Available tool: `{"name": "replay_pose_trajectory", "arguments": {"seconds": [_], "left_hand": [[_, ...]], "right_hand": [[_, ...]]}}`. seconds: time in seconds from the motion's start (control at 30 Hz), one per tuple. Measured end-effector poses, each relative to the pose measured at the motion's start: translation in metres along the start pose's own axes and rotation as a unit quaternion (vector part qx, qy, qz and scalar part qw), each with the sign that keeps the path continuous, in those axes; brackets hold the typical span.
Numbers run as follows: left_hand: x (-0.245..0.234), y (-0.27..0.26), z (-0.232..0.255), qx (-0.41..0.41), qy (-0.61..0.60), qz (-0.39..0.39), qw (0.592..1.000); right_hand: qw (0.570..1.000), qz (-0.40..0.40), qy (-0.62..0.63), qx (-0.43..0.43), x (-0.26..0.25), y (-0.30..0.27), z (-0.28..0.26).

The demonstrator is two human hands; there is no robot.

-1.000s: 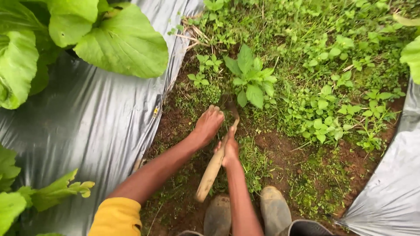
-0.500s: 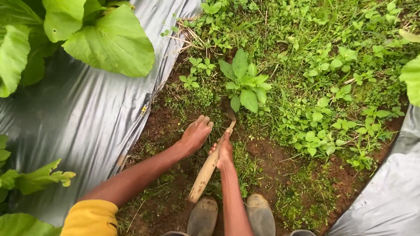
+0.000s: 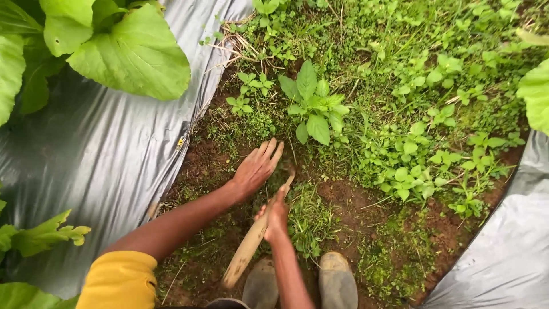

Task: Weeding a garden bed between plastic-covered rows using a hand hoe and manual pulling.

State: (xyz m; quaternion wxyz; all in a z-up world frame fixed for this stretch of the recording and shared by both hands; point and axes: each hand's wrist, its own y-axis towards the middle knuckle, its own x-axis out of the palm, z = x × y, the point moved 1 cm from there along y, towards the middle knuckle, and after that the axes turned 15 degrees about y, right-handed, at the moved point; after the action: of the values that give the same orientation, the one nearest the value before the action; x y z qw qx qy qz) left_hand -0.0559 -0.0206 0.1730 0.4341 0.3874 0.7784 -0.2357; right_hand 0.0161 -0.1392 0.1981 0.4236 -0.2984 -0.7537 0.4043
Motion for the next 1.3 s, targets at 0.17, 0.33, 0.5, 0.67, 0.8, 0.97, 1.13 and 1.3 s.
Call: {"name": "replay_pose_trajectory", "arguments": {"seconds": [0.17,0.33,0.5,0.67,0.8,0.97,1.13,1.3], "left_hand": [[0.027,0.008,-0.003,-0.015,-0.005,0.012,1.000],[0.003,0.007,-0.010,-0.041,-0.087,-0.020,0.995],[0.013,0.002,-0.005,-0.026,-0.091,-0.062,0.994],[-0.011,0.004,-0.012,0.022,-0.059,-0.059,0.996],[-0.003,0.003,-0.018,0.113,-0.031,-0.025,0.993],[0.013,0.000,-0.012,0.166,0.030,-0.004,0.986],[0.056,-0.010,0.007,0.131,-0.017,0.094,0.987],[0.040,0.000,0.008,-0.004,-0.153,-0.058,0.986]], "right_hand": [[1.000,-0.020,-0.010,-0.004,0.002,0.028,-0.007],[1.000,-0.002,-0.019,-0.016,0.002,0.022,0.000],[1.000,-0.025,-0.007,0.003,-0.010,0.020,0.019],[0.999,-0.036,-0.015,-0.017,-0.013,0.040,0.021],[1.000,-0.009,-0.019,-0.018,-0.013,0.021,0.036],[1.000,-0.001,-0.001,-0.012,-0.019,0.025,0.042],[0.997,0.054,0.040,-0.045,-0.020,0.038,0.051],[0.988,0.089,0.103,-0.067,-0.031,0.059,0.044]]}}
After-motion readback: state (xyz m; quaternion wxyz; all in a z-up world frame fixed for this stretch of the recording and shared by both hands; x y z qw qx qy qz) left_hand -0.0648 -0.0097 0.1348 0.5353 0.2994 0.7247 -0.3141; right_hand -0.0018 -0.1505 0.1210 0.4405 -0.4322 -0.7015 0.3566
